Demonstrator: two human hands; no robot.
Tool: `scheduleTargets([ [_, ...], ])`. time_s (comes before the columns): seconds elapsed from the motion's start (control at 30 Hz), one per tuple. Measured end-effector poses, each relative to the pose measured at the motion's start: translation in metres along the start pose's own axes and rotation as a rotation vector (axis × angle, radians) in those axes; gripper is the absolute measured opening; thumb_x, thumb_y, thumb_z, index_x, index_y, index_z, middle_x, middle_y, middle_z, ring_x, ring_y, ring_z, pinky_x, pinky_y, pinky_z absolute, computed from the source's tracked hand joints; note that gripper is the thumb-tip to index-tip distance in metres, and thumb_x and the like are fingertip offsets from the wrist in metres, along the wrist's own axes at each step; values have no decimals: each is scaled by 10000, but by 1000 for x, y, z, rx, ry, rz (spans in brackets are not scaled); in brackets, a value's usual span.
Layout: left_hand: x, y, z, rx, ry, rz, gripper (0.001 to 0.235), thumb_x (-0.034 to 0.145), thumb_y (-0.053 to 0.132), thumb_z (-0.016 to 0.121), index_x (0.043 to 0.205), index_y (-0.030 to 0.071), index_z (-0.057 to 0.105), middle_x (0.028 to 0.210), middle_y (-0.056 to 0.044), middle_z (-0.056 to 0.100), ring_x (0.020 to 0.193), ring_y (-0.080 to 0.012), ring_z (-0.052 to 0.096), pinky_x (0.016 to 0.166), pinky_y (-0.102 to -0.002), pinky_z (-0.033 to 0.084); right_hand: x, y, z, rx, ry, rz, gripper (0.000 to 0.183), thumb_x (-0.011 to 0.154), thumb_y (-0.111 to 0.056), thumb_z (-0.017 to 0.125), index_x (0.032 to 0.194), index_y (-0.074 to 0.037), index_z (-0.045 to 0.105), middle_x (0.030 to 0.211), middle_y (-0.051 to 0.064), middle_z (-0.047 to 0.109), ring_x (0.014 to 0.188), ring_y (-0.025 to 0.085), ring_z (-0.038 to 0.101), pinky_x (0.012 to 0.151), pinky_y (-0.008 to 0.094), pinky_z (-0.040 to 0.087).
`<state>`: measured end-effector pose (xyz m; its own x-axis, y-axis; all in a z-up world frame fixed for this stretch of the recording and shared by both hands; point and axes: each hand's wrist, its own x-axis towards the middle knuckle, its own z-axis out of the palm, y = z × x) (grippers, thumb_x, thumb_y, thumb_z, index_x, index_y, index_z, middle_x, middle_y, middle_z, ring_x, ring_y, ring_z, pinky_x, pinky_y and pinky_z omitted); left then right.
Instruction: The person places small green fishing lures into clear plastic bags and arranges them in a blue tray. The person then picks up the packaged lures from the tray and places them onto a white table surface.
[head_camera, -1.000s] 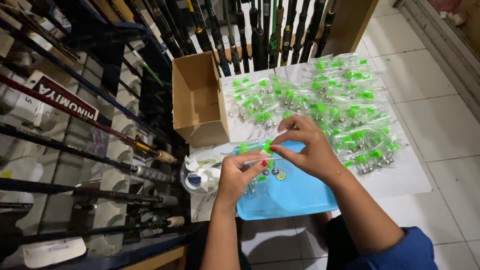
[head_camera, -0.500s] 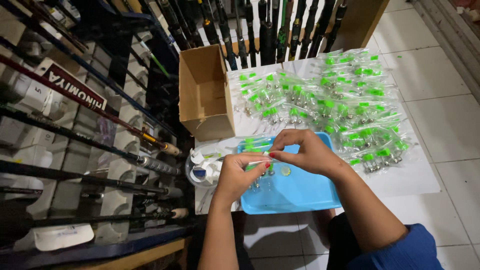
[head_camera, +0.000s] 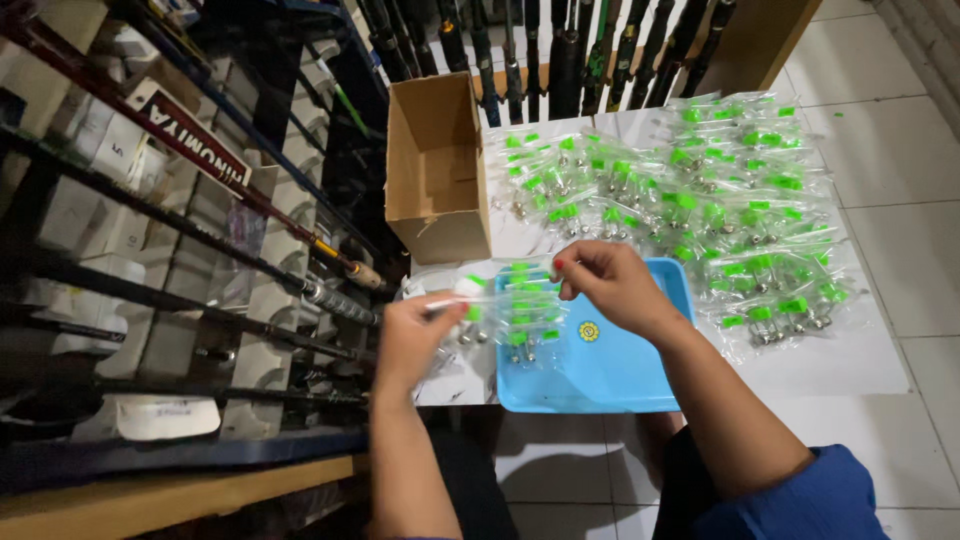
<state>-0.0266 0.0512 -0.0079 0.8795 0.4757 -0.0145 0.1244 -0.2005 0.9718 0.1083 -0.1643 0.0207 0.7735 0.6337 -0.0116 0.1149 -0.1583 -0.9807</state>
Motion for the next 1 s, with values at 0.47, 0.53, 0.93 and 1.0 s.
scheduleTargets([
  [0.47, 1, -34, -9, -124, 155, -166, 223, 681, 76, 706, 881, -21, 711, 1211, -213, 585, 1146, -317, 510, 962, -392, 399, 4, 10, 6, 206, 134, 76, 183, 928, -97, 532, 961, 61, 619, 682, 138, 628, 581, 209, 645, 628, 334, 576],
  [0.53, 0, -35, -10, -109, 147, -152, 216, 678, 100, 717, 870, 0, 720, 1251, -203, 562, 1200, -347, 477, 1006, -416, 365, 3, 9, 5, 171, 135, 57, 190, 938, -117, 525, 974, 46, 615, 624, 147, 621, 552, 223, 646, 606, 340, 575],
  [0.93, 6, -16, 22, -751, 222, -214, 196, 835, 96, 626, 997, -6, 585, 886, -131, 666, 765, -217, 670, 724, -347, 558, 5, 11, 10, 489, 194, 133, 160, 923, -80, 535, 989, 54, 591, 700, 149, 632, 615, 205, 661, 601, 330, 592],
  [1.0, 11, -25, 29, -796, 244, -272, 176, 835, 128, 639, 997, 75, 596, 870, -105, 674, 724, -214, 671, 658, -329, 555, 6, 13, 11, 523, 215, 148, 162, 925, -65, 515, 1005, 63, 575, 666, 177, 622, 544, 216, 644, 520, 329, 589],
])
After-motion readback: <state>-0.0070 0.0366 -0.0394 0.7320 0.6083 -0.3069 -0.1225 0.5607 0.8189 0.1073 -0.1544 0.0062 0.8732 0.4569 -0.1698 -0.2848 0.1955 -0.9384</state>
